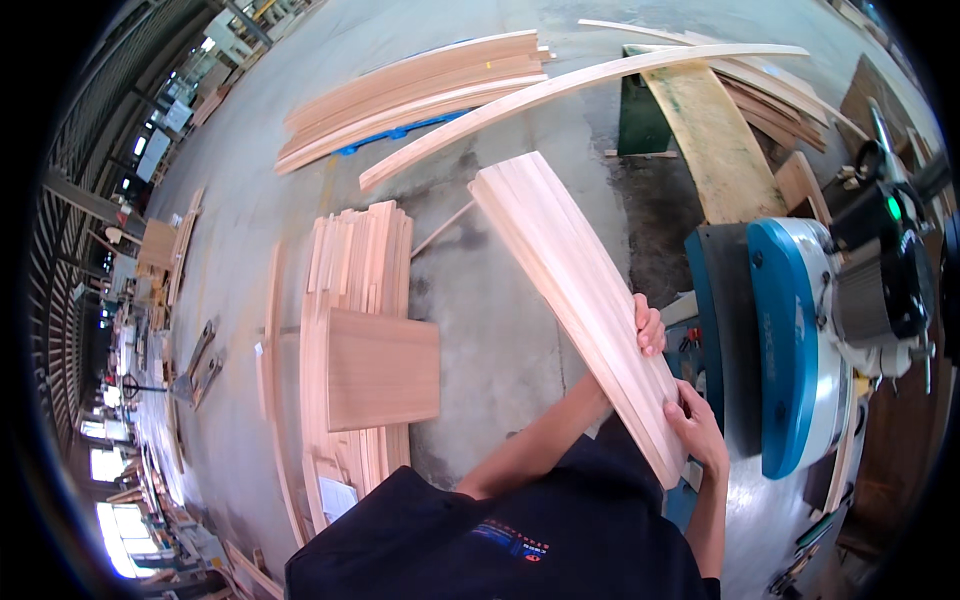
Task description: The person repeatedly picks up wooden planks, runs them through a stationary spindle sander, and stacks the finished pieces. They handle each plank one at a time, flipping and repositioning as needed, then place the processed planks into a growing stack on the workbench.
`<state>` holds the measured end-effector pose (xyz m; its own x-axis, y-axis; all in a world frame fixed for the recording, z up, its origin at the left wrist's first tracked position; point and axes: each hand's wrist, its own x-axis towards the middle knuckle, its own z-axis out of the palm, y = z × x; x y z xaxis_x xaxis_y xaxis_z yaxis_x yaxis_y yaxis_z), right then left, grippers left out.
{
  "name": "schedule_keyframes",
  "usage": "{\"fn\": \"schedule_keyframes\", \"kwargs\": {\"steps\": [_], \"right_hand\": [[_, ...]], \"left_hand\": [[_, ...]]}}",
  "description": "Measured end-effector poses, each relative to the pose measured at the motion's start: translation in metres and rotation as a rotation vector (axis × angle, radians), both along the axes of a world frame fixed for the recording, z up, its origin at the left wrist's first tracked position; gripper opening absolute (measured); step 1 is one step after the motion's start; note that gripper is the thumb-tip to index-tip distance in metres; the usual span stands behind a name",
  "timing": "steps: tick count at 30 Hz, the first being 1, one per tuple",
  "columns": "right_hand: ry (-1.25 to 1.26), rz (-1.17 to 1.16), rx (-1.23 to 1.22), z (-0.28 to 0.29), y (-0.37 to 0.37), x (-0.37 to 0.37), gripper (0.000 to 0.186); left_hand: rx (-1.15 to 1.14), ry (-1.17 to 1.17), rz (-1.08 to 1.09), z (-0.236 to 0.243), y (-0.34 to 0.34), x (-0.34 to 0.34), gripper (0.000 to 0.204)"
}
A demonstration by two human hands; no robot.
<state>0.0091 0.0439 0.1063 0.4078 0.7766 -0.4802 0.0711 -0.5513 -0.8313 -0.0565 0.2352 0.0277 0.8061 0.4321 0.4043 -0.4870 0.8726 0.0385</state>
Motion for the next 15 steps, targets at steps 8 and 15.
{"fn": "schedule_keyframes", "kwargs": {"steps": [8, 15], "right_hand": [[-0.003, -0.287, 0.169, -0.002, -0.17, -0.04, 0.034], [0.02, -0.564, 0.323, -0.043, -0.4, -0.072, 0.034]], "left_hand": [[0.176, 0.114, -0.191, 0.061, -0.153, 0.0, 0.036], [0.022, 0.136, -0.698, 0.05, -0.389, 0.02, 0.034]]}}
